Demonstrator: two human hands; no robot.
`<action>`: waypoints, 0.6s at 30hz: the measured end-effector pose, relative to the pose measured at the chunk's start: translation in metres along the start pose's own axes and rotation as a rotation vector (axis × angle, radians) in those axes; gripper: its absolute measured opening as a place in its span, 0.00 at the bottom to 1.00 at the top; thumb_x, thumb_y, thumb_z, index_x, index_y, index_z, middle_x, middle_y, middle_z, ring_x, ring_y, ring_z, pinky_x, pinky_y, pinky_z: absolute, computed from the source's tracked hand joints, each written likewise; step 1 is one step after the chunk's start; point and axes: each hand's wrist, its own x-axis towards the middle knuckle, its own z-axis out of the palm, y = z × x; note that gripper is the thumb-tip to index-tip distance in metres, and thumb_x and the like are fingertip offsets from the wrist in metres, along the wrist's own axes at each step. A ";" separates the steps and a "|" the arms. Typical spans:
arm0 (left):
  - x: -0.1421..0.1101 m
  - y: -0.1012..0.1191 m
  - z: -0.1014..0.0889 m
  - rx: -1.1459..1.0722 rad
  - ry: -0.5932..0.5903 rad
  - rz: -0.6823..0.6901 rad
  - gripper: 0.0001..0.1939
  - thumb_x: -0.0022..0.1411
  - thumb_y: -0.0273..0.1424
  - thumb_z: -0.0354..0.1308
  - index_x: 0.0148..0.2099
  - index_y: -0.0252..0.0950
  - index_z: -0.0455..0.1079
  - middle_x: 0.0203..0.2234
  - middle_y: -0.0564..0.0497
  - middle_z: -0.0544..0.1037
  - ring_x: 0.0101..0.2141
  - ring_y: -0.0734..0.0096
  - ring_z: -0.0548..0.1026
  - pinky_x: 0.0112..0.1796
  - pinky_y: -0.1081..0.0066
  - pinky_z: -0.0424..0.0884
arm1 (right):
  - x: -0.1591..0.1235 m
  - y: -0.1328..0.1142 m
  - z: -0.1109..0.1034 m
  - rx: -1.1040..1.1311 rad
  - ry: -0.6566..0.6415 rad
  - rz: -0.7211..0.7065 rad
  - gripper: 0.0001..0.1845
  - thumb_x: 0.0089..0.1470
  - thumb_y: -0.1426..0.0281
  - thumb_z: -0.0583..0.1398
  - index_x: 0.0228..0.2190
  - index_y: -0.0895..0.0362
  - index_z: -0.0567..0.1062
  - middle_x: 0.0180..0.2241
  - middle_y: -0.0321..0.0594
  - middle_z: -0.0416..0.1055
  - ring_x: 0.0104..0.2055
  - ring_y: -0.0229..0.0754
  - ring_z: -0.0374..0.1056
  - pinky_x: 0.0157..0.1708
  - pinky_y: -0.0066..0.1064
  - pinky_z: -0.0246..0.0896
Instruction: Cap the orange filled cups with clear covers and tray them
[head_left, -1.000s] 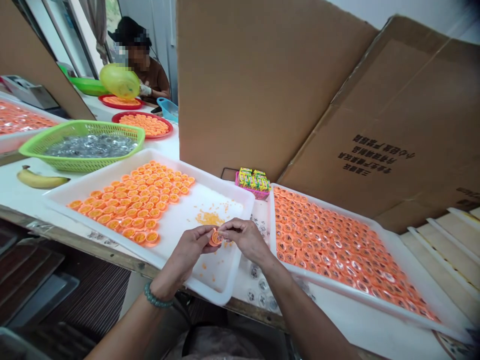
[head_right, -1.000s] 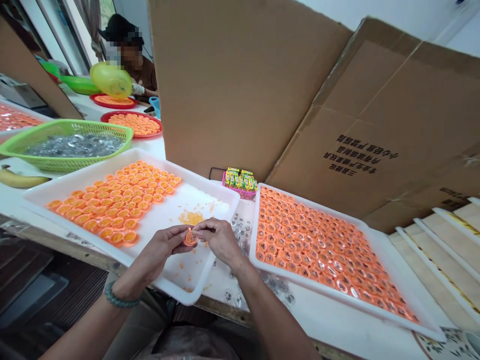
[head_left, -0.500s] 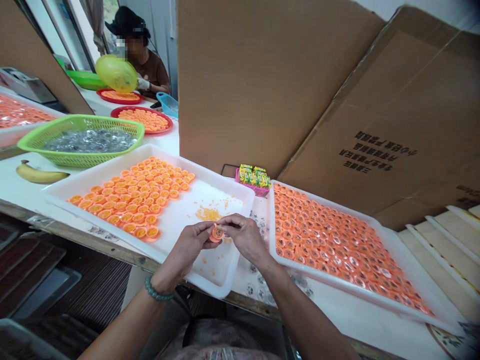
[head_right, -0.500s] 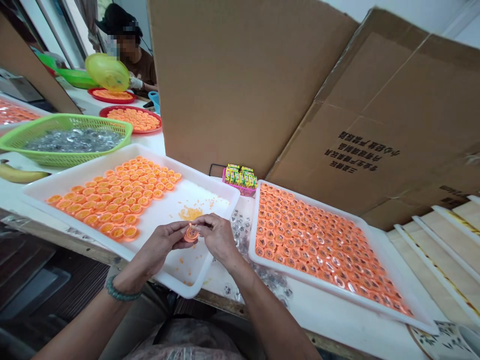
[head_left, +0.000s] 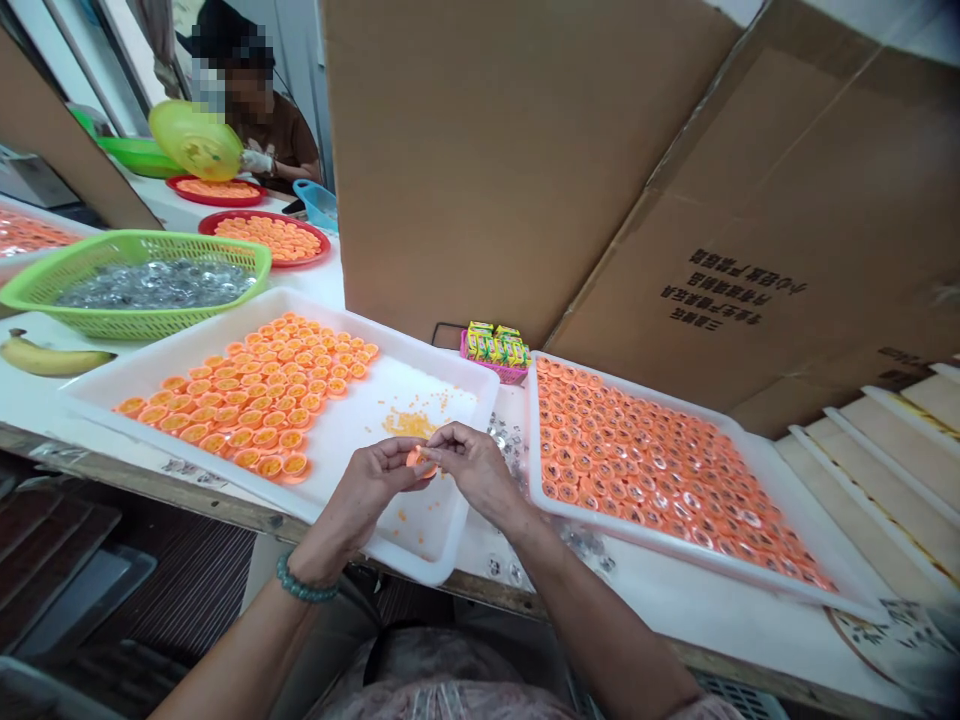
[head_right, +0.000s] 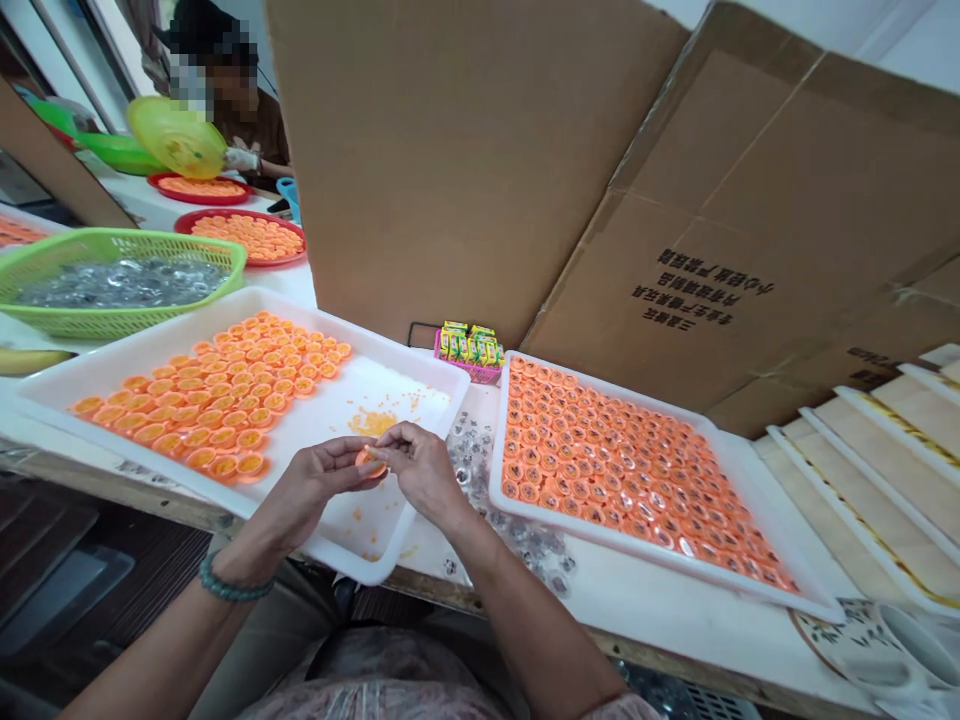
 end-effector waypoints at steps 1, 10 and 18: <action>0.000 0.001 0.001 -0.010 -0.009 0.000 0.26 0.45 0.34 0.68 0.46 0.31 0.69 0.31 0.45 0.79 0.34 0.61 0.76 0.42 0.58 0.71 | -0.002 0.000 0.000 0.000 0.028 0.007 0.09 0.46 0.66 0.62 0.31 0.58 0.74 0.27 0.34 0.70 0.29 0.35 0.64 0.31 0.26 0.60; -0.005 0.002 0.009 0.198 0.046 -0.049 0.41 0.38 0.43 0.69 0.54 0.37 0.60 0.30 0.48 0.80 0.36 0.53 0.77 0.44 0.54 0.70 | -0.010 0.009 -0.003 -0.264 0.055 -0.005 0.10 0.45 0.61 0.66 0.29 0.54 0.79 0.29 0.35 0.72 0.30 0.36 0.67 0.31 0.25 0.60; 0.010 -0.025 0.007 0.299 0.002 -0.128 0.50 0.31 0.50 0.69 0.58 0.48 0.57 0.35 0.49 0.80 0.43 0.45 0.75 0.47 0.52 0.70 | -0.026 0.020 -0.027 -0.020 -0.030 0.081 0.21 0.32 0.59 0.70 0.32 0.54 0.79 0.26 0.32 0.71 0.27 0.34 0.64 0.26 0.22 0.57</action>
